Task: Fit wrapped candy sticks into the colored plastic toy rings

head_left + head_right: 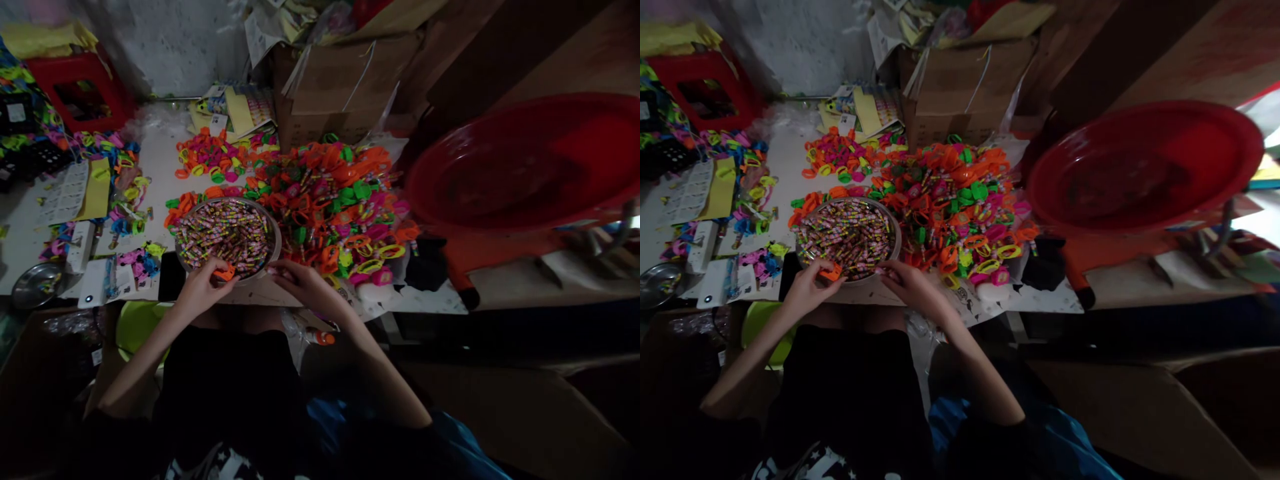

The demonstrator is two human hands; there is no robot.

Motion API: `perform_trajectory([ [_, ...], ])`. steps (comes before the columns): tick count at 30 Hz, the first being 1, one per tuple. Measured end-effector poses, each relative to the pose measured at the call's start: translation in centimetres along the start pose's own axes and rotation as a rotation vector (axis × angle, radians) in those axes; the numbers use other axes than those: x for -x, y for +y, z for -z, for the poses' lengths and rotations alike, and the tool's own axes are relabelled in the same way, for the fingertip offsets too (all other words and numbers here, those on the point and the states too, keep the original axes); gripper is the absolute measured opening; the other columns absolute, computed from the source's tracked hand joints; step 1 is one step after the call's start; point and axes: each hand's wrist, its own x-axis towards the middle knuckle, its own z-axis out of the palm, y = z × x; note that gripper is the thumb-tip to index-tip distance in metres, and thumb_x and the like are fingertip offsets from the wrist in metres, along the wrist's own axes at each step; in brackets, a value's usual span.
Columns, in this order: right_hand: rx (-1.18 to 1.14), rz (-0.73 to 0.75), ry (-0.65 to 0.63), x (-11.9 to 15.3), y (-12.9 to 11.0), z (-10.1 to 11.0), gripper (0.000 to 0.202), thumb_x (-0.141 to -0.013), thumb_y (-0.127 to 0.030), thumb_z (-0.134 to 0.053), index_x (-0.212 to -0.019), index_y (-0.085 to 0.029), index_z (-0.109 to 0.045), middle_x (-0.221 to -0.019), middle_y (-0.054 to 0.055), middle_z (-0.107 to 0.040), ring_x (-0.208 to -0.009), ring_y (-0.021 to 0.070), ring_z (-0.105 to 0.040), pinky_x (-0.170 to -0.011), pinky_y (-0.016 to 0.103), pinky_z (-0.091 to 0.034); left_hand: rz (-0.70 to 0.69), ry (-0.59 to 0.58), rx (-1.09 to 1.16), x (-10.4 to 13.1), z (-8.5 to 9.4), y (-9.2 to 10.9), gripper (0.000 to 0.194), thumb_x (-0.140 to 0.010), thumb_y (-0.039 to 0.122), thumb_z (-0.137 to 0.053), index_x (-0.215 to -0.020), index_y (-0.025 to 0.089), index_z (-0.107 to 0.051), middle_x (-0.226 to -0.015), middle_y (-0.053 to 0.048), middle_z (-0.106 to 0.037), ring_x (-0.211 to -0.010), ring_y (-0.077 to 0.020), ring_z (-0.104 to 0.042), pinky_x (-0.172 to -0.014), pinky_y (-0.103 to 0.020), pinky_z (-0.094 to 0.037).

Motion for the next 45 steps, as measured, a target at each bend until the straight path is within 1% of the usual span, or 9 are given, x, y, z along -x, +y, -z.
perform_trajectory([
  [4, -0.002, 0.116, -0.04, 0.6, -2.8, -0.9, 0.024, -0.09, -0.03, -0.051, -0.107, -0.017, -0.061, -0.095, 0.005, -0.068, -0.084, 0.0146, -0.063, -0.075, 0.024, -0.047, -0.065, -0.024, -0.091, 0.1, 0.2, 0.7, 0.016, -0.085, 0.032, -0.06, -0.085, 0.019, -0.051, -0.074, 0.003, -0.062, -0.06, -0.0082, -0.06, -0.056, -0.017, -0.046],
  [8, 0.049, 0.136, 0.008, 0.9, -4.0, -1.4, 0.025, -0.09, -0.026, -0.052, -0.113, -0.018, -0.059, -0.095, 0.006, -0.069, -0.08, 0.0149, -0.065, -0.073, 0.023, -0.048, -0.136, -0.042, -0.163, 0.1, 0.3, 1.1, 0.022, -0.084, 0.037, -0.063, -0.086, 0.019, -0.05, -0.078, 0.002, -0.062, -0.066, -0.0104, -0.061, -0.06, -0.019, -0.047],
  [14, 0.059, 0.162, 0.065, 0.9, -4.1, -2.3, 0.021, -0.089, -0.029, -0.056, -0.107, -0.019, -0.06, -0.088, 0.005, -0.07, -0.073, 0.0152, -0.066, -0.065, 0.022, -0.048, -0.173, -0.086, -0.131, 0.2, 0.2, 1.4, 0.016, -0.087, 0.032, -0.059, -0.087, 0.019, -0.05, -0.08, 0.0, -0.06, -0.07, -0.0114, -0.06, -0.062, -0.02, -0.047],
  [21, 0.091, 0.276, 0.042, 1.1, -4.2, -2.0, 0.022, -0.092, -0.026, -0.053, -0.11, -0.02, -0.063, -0.101, 0.007, -0.067, -0.085, 0.0162, -0.066, -0.075, 0.025, -0.051, -0.049, -0.025, 0.003, 0.1, 0.4, 1.7, 0.01, -0.083, 0.023, -0.059, -0.084, 0.019, -0.051, -0.078, 0.002, -0.059, -0.071, -0.0103, -0.059, -0.066, -0.019, -0.046],
  [24, 0.12, 0.28, 0.017, 1.2, -4.4, -1.8, 0.023, -0.092, -0.025, -0.053, -0.111, -0.021, -0.064, -0.105, 0.008, -0.065, -0.09, 0.0172, -0.065, -0.079, 0.026, -0.051, -0.031, -0.033, 0.067, 0.0, 0.4, 1.8, 0.009, -0.08, 0.017, -0.059, -0.084, 0.019, -0.051, -0.078, 0.002, -0.059, -0.072, -0.0102, -0.058, -0.066, -0.019, -0.046],
  [27, 0.173, 0.286, 0.004, 1.3, -4.6, -1.6, 0.024, -0.092, -0.024, -0.051, -0.112, -0.019, -0.063, -0.104, 0.01, -0.063, -0.088, 0.017, -0.065, -0.078, 0.027, -0.052, -0.008, -0.061, 0.09, 0.0, 0.3, 1.8, 0.013, -0.078, 0.014, -0.059, -0.086, 0.019, -0.052, -0.081, 0.002, -0.06, -0.074, -0.0106, -0.059, -0.068, -0.02, -0.046],
  [34, 0.277, 0.321, -0.017, 1.7, -4.9, -1.4, 0.025, -0.095, -0.026, -0.045, -0.111, -0.021, -0.063, -0.106, 0.01, -0.059, -0.083, 0.0144, -0.064, -0.073, 0.026, -0.053, 0.013, -0.096, 0.099, 0.1, 0.2, 1.8, 0.017, -0.076, 0.014, -0.063, -0.087, 0.019, -0.052, -0.082, 0.002, -0.061, -0.076, -0.0118, -0.059, -0.069, -0.022, -0.047],
  [39, 0.307, 0.364, 0.028, 1.7, -4.7, -1.6, 0.026, -0.096, -0.031, -0.045, -0.11, -0.019, -0.062, -0.105, 0.011, -0.06, -0.087, 0.017, -0.065, -0.075, 0.028, -0.054, -0.005, -0.125, 0.06, 0.2, 0.2, 1.8, 0.014, -0.079, 0.017, -0.063, -0.089, 0.019, -0.053, -0.084, 0.001, -0.061, -0.079, -0.0127, -0.06, -0.071, -0.023, -0.048],
  [45, 0.29, 0.386, 0.062, 1.7, -4.7, -1.7, 0.026, -0.095, -0.031, -0.047, -0.11, -0.016, -0.061, -0.108, 0.012, -0.062, -0.09, 0.0194, -0.066, -0.076, 0.03, -0.055, -0.083, -0.218, -0.049, 0.5, 1.0, 2.5, 0.021, -0.084, 0.031, -0.063, -0.098, 0.02, -0.052, -0.09, -0.002, -0.061, -0.081, -0.0145, -0.063, -0.071, -0.024, -0.05],
])
